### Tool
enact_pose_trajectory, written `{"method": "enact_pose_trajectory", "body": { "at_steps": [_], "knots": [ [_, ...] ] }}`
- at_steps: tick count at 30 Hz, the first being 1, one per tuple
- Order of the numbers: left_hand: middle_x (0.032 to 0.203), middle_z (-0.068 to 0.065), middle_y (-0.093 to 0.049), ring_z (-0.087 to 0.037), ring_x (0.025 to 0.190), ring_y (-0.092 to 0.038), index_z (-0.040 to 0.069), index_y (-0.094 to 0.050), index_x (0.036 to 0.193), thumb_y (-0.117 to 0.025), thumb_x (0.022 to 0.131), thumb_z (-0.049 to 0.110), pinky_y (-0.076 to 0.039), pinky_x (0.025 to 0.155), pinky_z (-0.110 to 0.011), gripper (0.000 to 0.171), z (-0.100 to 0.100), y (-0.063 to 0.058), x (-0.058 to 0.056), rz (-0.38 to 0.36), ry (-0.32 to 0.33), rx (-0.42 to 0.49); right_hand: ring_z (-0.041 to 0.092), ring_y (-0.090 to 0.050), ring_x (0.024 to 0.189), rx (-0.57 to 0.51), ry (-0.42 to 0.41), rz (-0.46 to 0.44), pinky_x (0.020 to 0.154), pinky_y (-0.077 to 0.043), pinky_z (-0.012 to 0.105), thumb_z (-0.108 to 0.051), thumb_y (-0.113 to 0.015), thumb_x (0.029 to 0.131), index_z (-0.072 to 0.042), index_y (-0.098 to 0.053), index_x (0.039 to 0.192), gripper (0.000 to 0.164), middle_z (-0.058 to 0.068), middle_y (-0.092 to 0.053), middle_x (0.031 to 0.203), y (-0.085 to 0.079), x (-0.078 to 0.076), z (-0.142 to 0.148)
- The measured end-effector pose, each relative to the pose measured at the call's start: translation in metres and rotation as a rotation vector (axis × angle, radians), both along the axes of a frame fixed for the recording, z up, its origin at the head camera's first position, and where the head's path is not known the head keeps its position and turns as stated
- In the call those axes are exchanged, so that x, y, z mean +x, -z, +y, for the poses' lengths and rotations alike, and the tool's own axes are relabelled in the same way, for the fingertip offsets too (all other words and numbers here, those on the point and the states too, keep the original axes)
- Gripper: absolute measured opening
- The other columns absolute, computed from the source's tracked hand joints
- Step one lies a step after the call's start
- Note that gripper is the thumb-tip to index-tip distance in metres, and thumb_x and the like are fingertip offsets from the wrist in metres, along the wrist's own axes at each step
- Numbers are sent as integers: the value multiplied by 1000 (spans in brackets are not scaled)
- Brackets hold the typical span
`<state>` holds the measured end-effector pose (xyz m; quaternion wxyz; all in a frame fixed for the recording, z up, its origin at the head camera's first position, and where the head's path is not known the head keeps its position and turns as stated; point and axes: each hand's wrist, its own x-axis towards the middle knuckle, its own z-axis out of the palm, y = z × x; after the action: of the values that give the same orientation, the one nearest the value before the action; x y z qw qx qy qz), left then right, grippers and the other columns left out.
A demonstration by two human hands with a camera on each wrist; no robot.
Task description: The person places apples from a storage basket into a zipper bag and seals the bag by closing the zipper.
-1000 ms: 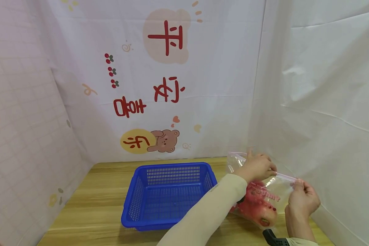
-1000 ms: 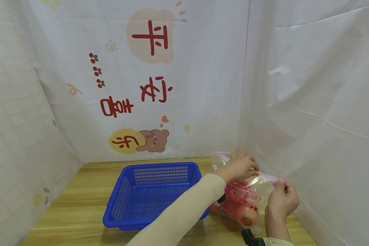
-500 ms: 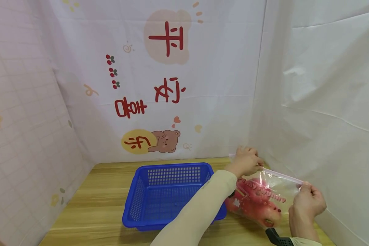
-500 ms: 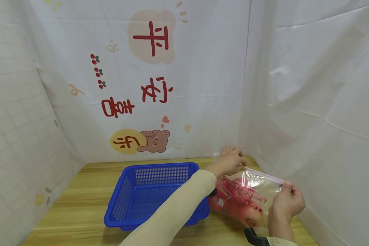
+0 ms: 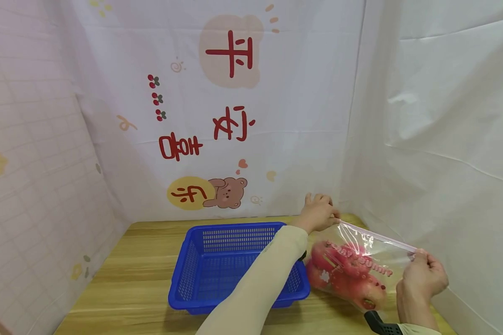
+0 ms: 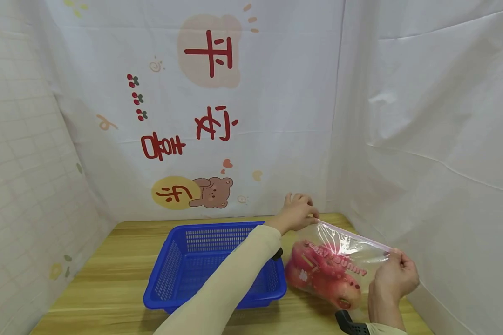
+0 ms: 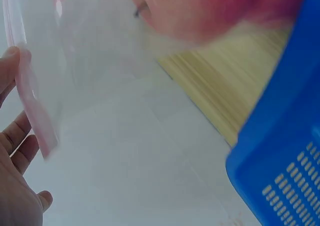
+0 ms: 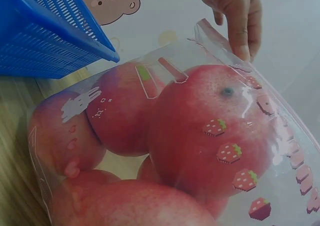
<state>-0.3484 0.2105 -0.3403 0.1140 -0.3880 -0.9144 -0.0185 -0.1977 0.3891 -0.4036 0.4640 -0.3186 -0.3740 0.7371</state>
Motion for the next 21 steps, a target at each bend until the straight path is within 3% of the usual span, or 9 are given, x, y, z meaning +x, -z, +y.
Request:
{"method": "enact_pose_trajectory", "body": {
  "at_steps": [10, 21],
  "knots": [
    [130, 10, -52, -16, 133, -36, 42, -72, 109, -55, 98, 50, -17, 115, -54, 21, -32, 1, -21, -53, -48, 57, 8, -49, 74, 6, 15, 29, 54, -41, 12, 3, -59, 93, -6, -68, 75, 22, -6, -58, 69, -3, 2, 1],
    [126, 9, -56, -16, 129, -40, 37, -73, 108, -56, 99, 47, -21, 114, -51, 21, -43, 4, -21, -100, -48, 75, 9, -47, 74, -4, -13, 12, 55, -38, 13, 2, -58, 93, -7, -68, 72, 25, -7, -57, 66, -7, 3, 1]
  ]
}}
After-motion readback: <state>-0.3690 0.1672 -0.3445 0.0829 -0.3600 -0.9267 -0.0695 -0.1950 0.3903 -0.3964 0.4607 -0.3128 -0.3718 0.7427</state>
